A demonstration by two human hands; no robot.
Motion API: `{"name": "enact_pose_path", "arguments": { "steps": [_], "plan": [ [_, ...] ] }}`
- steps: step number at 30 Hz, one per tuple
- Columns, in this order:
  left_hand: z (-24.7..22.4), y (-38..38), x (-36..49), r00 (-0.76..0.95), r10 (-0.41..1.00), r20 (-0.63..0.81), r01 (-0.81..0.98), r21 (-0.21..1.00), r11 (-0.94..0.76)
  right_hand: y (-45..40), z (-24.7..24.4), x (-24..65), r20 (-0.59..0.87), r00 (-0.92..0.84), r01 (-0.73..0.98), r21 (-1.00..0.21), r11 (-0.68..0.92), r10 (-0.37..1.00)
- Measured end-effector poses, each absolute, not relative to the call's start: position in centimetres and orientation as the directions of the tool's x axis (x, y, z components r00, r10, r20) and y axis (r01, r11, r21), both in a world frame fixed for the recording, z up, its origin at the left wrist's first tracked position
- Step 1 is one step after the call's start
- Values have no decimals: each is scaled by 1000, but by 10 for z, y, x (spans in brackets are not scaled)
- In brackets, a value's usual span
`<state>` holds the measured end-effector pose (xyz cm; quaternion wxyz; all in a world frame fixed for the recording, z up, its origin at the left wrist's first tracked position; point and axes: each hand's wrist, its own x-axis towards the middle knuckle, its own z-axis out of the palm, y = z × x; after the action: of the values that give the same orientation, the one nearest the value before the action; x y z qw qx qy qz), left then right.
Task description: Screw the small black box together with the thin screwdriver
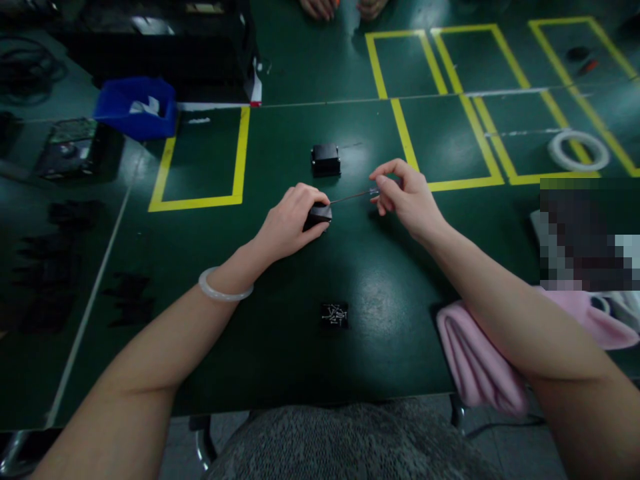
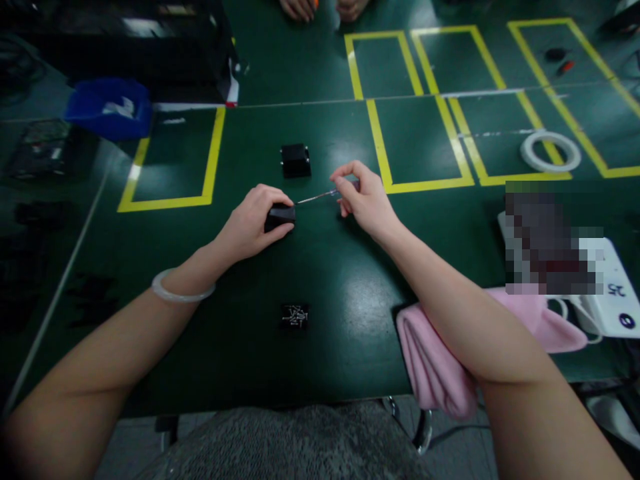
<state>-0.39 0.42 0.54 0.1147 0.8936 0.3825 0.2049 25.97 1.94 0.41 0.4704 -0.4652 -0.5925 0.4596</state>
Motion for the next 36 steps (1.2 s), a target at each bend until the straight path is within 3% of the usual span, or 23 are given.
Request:
{"name": "enact_pose_path", "arguments": {
  "steps": [36],
  "plan": [
    [6,5,-6,617,742,262,653,357,-668,19,2,261,87,-181,76,-992,102,980]
  ]
}}
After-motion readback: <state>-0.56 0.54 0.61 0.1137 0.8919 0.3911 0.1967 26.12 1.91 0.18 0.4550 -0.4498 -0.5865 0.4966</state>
